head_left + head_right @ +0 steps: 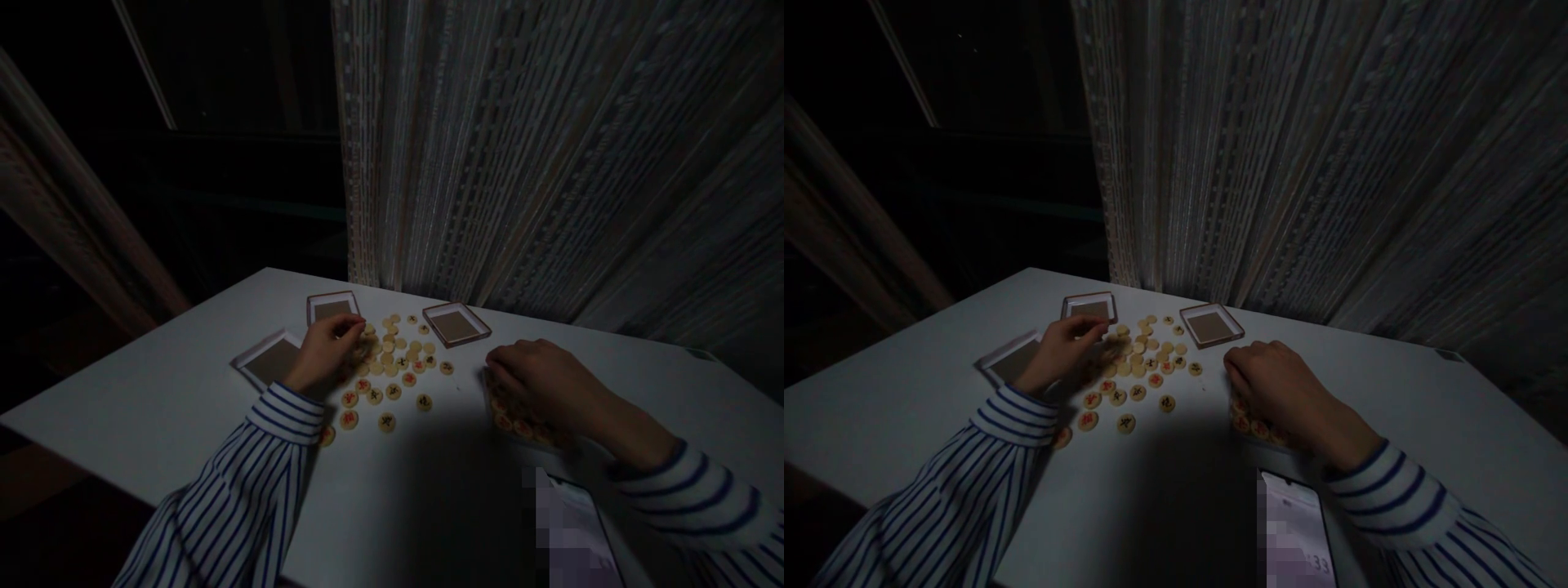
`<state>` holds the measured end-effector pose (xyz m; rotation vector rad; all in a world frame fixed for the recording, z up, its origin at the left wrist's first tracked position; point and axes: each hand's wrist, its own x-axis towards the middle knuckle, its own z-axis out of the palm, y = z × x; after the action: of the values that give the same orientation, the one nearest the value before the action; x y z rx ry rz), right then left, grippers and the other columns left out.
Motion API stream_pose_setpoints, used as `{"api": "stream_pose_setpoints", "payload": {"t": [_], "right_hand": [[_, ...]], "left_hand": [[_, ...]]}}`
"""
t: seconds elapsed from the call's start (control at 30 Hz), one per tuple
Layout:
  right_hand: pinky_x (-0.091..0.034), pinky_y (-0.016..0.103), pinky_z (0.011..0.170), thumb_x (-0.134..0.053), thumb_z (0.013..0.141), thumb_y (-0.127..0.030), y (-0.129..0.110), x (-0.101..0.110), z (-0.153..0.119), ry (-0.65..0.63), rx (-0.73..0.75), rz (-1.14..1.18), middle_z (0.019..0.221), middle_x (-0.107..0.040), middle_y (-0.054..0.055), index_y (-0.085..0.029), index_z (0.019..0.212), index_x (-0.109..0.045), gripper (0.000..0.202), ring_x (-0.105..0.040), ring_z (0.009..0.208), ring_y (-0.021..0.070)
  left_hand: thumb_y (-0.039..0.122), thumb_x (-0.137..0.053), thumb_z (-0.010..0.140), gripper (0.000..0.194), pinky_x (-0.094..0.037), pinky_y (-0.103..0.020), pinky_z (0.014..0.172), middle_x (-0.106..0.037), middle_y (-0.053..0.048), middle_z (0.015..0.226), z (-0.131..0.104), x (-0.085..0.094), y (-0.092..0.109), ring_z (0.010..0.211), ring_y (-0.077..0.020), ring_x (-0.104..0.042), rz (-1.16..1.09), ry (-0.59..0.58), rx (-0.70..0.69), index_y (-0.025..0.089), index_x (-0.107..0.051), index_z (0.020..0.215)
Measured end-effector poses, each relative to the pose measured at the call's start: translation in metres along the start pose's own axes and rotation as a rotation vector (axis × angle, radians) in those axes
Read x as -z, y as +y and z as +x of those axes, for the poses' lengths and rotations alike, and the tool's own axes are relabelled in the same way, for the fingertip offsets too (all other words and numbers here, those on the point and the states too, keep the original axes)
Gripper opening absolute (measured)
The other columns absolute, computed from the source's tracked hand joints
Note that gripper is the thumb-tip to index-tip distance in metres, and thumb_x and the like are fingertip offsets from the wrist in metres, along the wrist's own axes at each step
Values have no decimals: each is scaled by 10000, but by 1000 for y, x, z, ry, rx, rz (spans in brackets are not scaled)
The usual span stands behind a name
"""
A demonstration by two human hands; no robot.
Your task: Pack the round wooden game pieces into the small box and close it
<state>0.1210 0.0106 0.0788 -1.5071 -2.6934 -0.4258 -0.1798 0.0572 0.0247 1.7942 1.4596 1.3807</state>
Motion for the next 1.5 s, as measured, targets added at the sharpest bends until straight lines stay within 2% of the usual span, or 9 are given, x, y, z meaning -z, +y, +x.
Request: {"api": "stream_pose_setpoints", "payload": {"t": [0.17, 0.33, 0.57, 0.87, 1.07, 1.33, 1.5], "right_hand": [[-368, 286, 620, -401, 850, -242, -12, -2, 19, -4, 25, 18, 771, -661, 62, -185, 779, -623, 240, -590, 668, 175], [-369, 270, 618, -394, 849, -216, -22, -7, 36, 3, 89, 58, 762, -666, 66, -171, 754, -619, 249, -603, 679, 169], [-388, 272, 659, -399, 854, -248, -28, -8, 47, -34, 84, 84, 793, -667, 77, -174, 829, -633, 246, -610, 745, 184], [-382, 272, 662, -400, 849, -267, -37, -18, 67, -81, 94, 99, 814, -668, 84, -171, 838, -618, 239, -611, 770, 192], [-361, 266, 626, -389, 846, -273, -45, -23, 83, -94, 82, 112, 821, -666, 80, -172, 832, -609, 242, -606, 742, 185], [-340, 259, 565, -391, 827, -283, -63, -28, 109, -159, 59, 126, 842, -669, 78, -182, 898, -598, 241, -609, 733, 193], [-357, 275, 563, -372, 829, -311, -72, -36, 124, -140, 49, 143, 827, -673, 88, -188, 882, -599, 264, -617, 738, 218]], "left_hand": [[368, -513, 784, 258, -464, -269, 673, -694, -49, 838, -3, 7, -14, 750, -180, -617, 180, -18, -71, 176, -662, 871], [352, -495, 797, 245, -458, -271, 637, -692, -63, 824, -4, 11, -20, 719, -184, -612, 231, -25, -110, 189, -668, 853], [359, -487, 797, 261, -453, -265, 624, -688, -58, 851, -7, 9, -17, 732, -187, -610, 256, -34, -106, 188, -671, 867], [333, -461, 816, 257, -458, -290, 685, -667, -64, 853, -6, 6, -21, 737, -184, -601, 309, -95, -159, 189, -659, 895], [301, -439, 832, 261, -446, -322, 771, -656, -81, 913, -5, 5, -25, 833, -198, -596, 345, -126, -185, 172, -640, 937], [289, -423, 849, 253, -450, -320, 784, -648, -71, 936, -4, 4, -29, 873, -189, -589, 354, -124, -188, 174, -621, 957], [284, -428, 853, 245, -457, -315, 779, -650, -65, 922, -5, 4, -27, 844, -178, -592, 367, -101, -182, 165, -615, 956]]}}
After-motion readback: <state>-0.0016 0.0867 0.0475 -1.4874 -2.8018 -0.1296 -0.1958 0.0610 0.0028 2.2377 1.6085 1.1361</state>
